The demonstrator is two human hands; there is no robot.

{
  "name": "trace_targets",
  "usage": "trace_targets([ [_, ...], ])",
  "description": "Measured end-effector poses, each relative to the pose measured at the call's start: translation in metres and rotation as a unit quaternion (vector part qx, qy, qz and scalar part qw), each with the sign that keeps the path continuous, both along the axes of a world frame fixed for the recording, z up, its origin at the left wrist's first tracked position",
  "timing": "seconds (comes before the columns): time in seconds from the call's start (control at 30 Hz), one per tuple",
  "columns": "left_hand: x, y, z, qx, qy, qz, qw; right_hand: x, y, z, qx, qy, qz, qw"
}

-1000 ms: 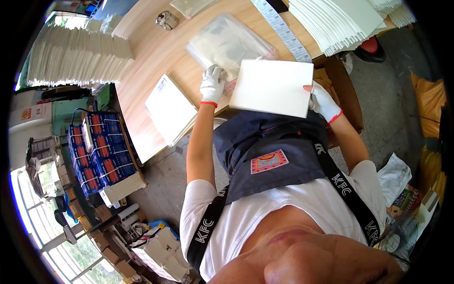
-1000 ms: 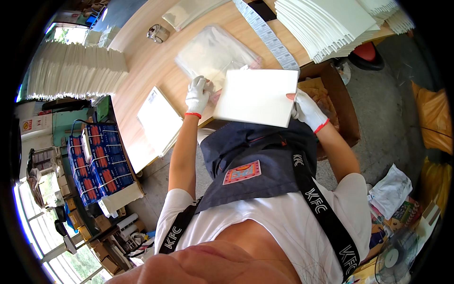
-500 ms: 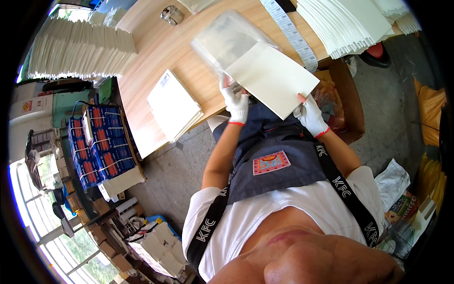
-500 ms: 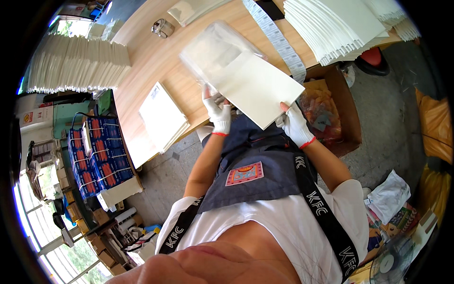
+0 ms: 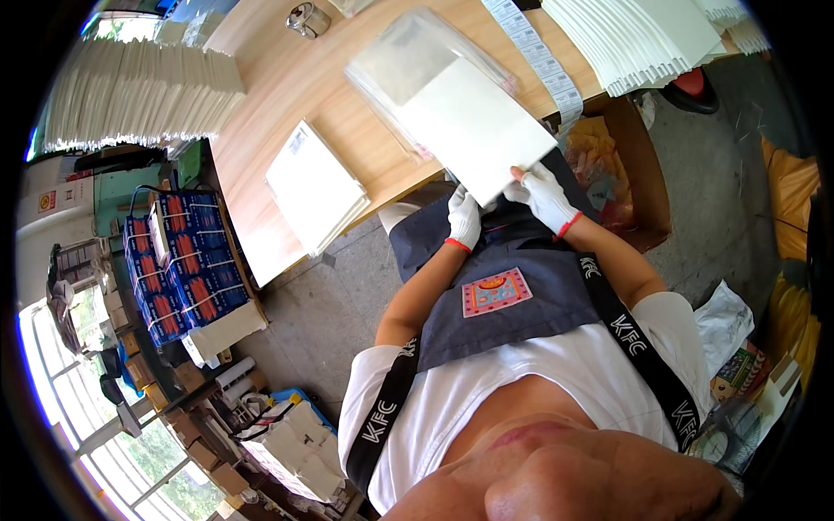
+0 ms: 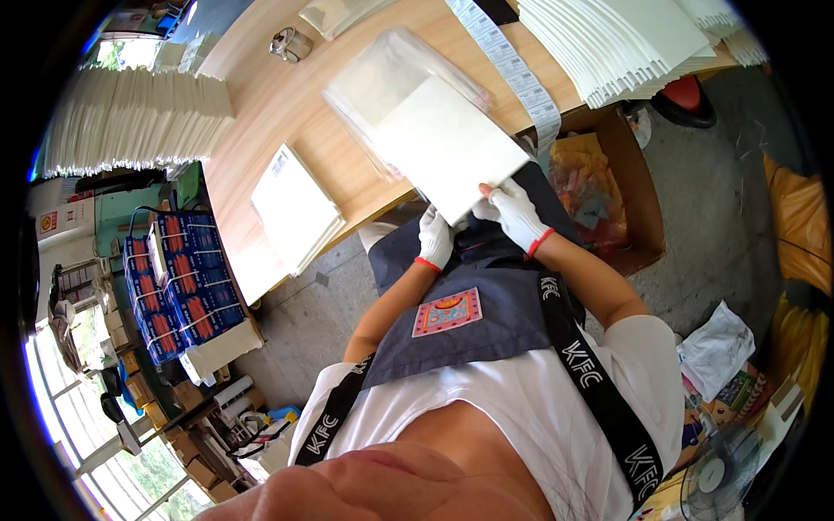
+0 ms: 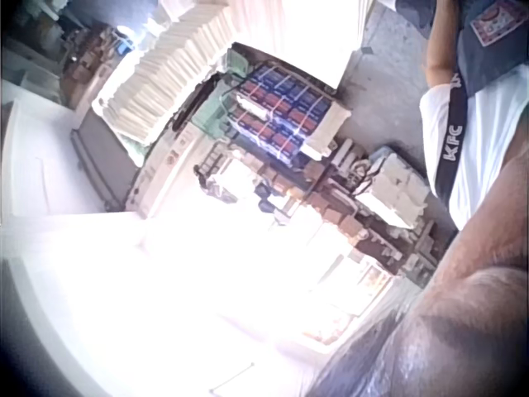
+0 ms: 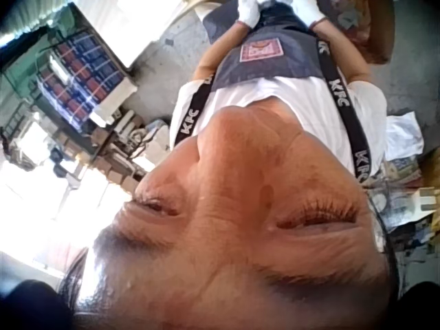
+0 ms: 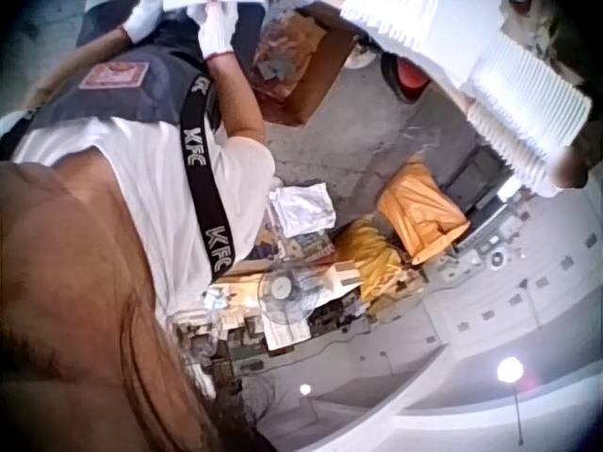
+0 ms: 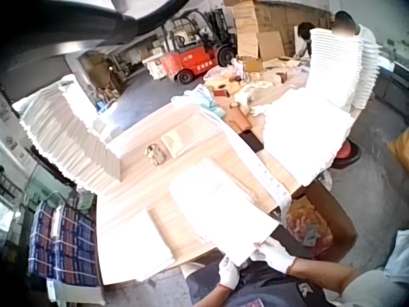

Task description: The person takes white paper sheets from a stack, inserts each one into a plastic bag held on their lap, and places the filled bags onto another stack on a table.

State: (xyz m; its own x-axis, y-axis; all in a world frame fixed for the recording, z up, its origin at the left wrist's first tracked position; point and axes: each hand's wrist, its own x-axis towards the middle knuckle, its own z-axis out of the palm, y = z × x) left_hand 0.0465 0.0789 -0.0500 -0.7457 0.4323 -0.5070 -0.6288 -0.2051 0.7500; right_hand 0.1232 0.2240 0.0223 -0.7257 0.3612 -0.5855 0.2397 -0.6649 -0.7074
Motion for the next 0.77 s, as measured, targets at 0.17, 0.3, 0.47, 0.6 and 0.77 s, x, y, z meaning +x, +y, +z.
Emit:
trace_targets([
  [0.17,-0.019,-0.012,0.023,-0.061,-0.055,-0.047,0.996,-0.033,-0.008,-0.014,-0.272,0.199,-0.07,0.939],
  [0.3,-0.036,-0.027,0.039,-0.048,-0.062,-0.012,0.997,-0.029,-0.008,-0.012,-0.127,0.161,0.185,0.961],
  [0.47,-0.049,-0.053,0.036,-0.133,0.046,-0.024,0.99,-0.062,-0.011,0.029,0.405,0.11,0.332,0.845],
  [0.6,-0.046,-0.056,0.041,-0.101,0.029,-0.029,0.994,-0.084,-0.026,-0.001,0.68,0.143,0.369,0.618],
  [0.77,-0.051,-0.069,0.033,-0.089,0.023,-0.037,0.995,-0.101,-0.05,0.004,0.76,0.121,0.417,0.484],
])
